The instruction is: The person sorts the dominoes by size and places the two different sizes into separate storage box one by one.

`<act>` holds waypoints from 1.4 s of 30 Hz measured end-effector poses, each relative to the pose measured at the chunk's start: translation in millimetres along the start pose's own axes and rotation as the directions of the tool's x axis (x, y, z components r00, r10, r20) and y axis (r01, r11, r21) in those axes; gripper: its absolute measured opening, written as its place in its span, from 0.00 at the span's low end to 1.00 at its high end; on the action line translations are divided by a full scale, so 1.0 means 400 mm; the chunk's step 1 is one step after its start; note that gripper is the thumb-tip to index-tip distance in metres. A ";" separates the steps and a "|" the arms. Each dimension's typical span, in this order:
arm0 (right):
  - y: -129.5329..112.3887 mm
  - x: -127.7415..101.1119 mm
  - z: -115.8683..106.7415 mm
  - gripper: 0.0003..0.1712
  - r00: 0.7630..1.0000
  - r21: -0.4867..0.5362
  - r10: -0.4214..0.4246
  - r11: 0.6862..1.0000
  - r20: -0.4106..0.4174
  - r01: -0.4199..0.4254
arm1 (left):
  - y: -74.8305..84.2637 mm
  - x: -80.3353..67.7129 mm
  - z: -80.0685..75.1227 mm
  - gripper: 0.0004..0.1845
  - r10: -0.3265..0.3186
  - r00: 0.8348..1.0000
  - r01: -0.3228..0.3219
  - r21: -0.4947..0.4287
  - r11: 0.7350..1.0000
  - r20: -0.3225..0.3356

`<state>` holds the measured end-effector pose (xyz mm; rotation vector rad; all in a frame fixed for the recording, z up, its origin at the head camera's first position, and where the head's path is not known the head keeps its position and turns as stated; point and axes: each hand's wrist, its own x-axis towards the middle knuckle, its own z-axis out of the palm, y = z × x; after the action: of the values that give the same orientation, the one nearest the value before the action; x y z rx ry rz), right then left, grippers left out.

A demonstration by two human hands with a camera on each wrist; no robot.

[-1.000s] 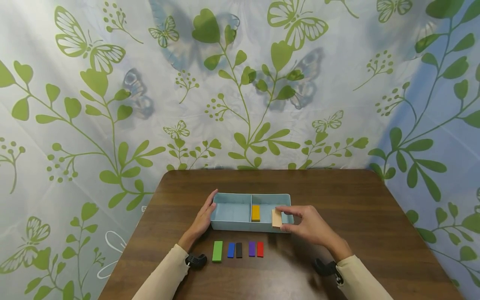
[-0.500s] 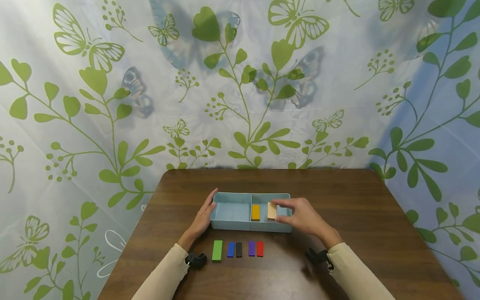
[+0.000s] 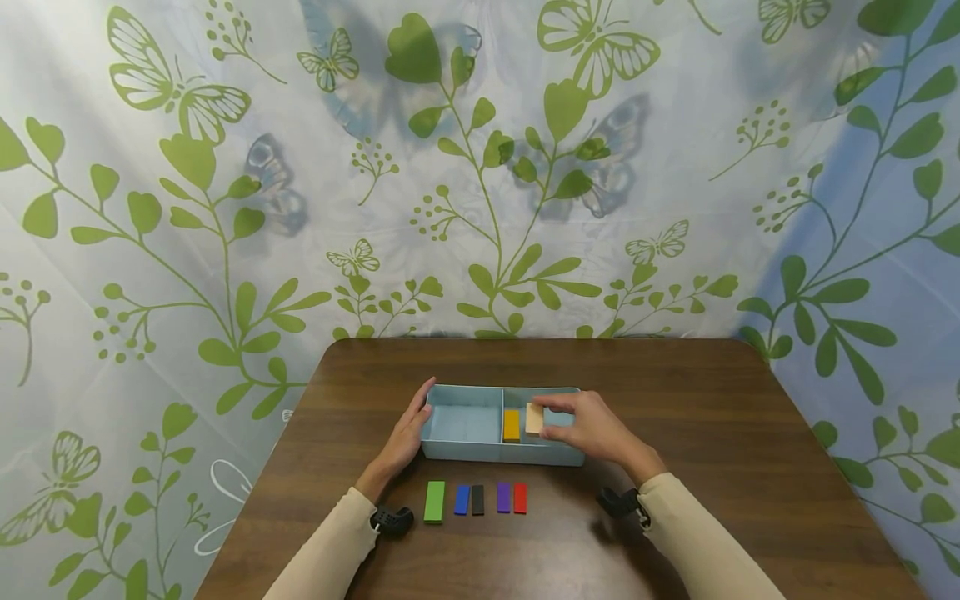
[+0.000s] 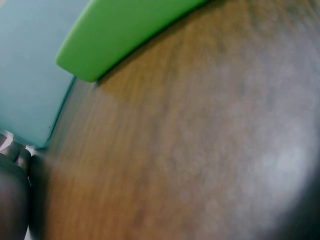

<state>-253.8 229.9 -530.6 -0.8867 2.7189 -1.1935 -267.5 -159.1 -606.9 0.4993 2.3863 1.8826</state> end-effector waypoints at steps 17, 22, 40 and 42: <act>0.025 0.036 0.027 0.33 0.999 -0.057 0.027 0.998 0.047 -0.025 | -0.001 0.002 -0.001 0.30 0.001 1.000 -0.001 -0.006 1.000 0.011; 0.029 0.044 0.029 0.33 0.998 -0.084 0.017 0.996 0.057 -0.012 | -0.001 0.006 -0.002 0.30 -0.001 1.000 0.001 0.002 1.000 0.003; 0.013 0.089 0.043 0.31 0.987 -0.195 0.057 0.980 0.148 -0.027 | -0.001 -0.002 0.001 0.30 -0.016 1.000 0.016 0.007 1.000 -0.015; 0.013 0.093 0.047 0.30 0.986 -0.204 0.058 0.979 0.157 -0.025 | -0.001 -0.002 0.000 0.30 -0.015 1.000 0.015 0.004 1.000 -0.016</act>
<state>-282.5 201.0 -540.7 -0.8980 2.7442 -0.8092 -266.7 -159.3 -607.4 0.4672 2.3975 1.8832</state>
